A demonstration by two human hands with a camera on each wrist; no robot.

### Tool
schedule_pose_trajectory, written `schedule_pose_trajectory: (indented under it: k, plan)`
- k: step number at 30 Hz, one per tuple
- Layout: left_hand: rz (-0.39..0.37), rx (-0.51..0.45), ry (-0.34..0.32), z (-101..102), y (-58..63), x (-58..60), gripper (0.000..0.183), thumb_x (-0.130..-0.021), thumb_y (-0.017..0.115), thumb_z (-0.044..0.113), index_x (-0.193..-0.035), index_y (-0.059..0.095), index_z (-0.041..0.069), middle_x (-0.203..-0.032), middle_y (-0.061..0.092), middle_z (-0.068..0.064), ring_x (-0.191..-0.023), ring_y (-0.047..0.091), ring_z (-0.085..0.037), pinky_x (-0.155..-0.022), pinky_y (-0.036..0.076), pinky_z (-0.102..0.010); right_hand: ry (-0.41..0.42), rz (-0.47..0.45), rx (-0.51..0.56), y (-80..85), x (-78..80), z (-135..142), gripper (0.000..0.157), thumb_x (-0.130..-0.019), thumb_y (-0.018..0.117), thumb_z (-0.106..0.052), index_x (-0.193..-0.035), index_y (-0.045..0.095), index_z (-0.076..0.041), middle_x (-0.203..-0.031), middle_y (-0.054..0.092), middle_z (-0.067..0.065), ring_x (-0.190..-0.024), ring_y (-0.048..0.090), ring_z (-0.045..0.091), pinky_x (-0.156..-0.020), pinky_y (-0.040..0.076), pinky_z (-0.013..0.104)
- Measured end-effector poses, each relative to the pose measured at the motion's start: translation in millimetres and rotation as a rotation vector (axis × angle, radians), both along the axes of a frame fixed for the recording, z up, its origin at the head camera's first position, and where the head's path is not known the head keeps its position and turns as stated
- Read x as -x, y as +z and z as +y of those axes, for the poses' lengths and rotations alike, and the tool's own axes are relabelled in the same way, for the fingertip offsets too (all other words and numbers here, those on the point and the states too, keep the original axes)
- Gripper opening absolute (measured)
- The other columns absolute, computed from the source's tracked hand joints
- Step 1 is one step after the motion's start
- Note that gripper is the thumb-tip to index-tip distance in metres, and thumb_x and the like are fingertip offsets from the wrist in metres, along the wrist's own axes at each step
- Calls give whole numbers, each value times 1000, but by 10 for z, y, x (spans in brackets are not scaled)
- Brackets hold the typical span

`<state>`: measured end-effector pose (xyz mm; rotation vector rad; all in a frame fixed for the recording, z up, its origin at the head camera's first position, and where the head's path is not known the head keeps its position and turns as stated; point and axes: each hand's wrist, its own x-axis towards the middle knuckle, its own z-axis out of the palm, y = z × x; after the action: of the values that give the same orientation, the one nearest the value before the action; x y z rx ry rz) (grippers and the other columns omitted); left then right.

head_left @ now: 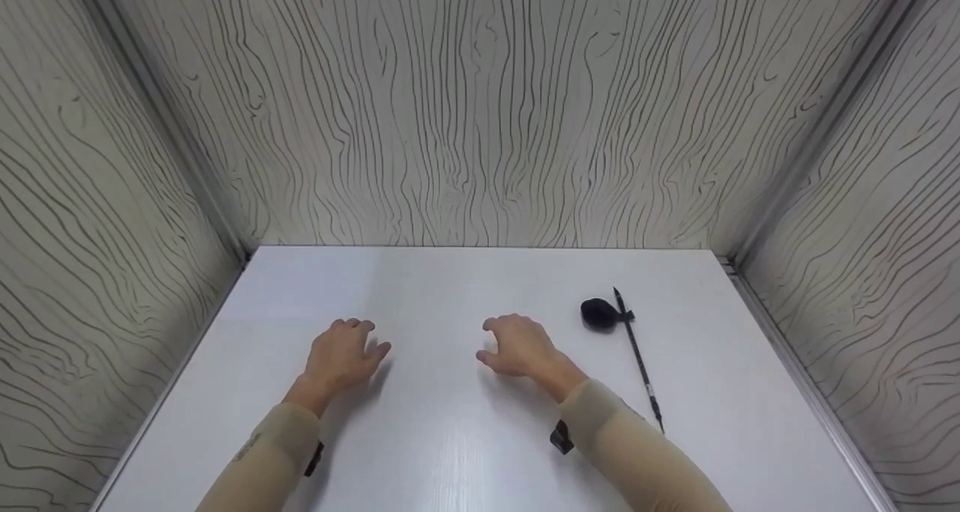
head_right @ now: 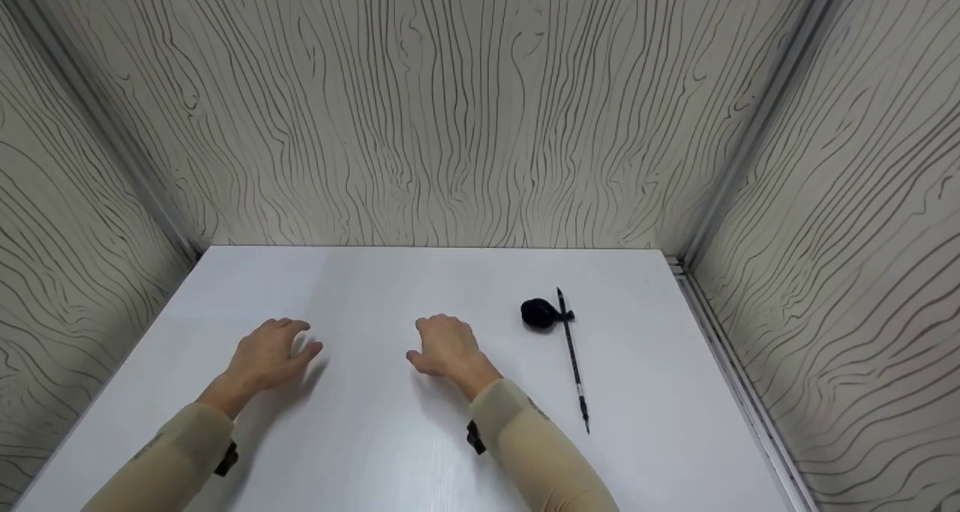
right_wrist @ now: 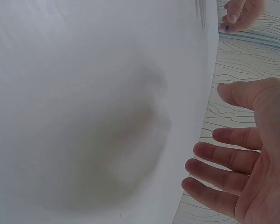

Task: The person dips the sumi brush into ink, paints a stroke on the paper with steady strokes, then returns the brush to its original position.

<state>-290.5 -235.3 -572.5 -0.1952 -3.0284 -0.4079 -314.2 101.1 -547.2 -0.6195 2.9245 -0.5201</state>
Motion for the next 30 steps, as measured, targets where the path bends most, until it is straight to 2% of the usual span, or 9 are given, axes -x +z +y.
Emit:
schedule_pose_trajectory:
  k: [5,16,22,30]
  plan:
    - [3,14,3,-99,-10,42,55,-108,70,45,-141,72,0,-147,73,-24,-136,68,-46,-113,60,-62,36,19,-12,40,14,-135,55,-105,76,-39,-150,70,-8,-149,75,17,-144,69,41,-122,55,59]
    - [-4,24,-1,-266,0,136,58,-110,67,46,-145,69,0,-153,68,-26,-145,62,-49,-119,54,-68,73,-1,-40,47,18,-480,58,-107,74,-41,-155,66,-10,-157,71,13,-150,65,36,-127,52,55]
    - [-13,9,-6,-389,-45,170,60,-110,67,46,-148,67,-1,-156,66,-27,-147,60,-51,-120,52,-68,113,24,-107,30,32,-635,58,-106,73,-43,-154,67,-11,-155,72,13,-148,67,34,-125,55,52]
    - [-19,9,-3,-556,-60,201,71,-112,62,53,-155,60,-3,-163,59,-30,-154,53,-54,-126,46,-71,162,20,-150,9,27,-808,66,-106,72,-49,-159,63,-11,-160,68,11,-150,64,32,-124,56,48]
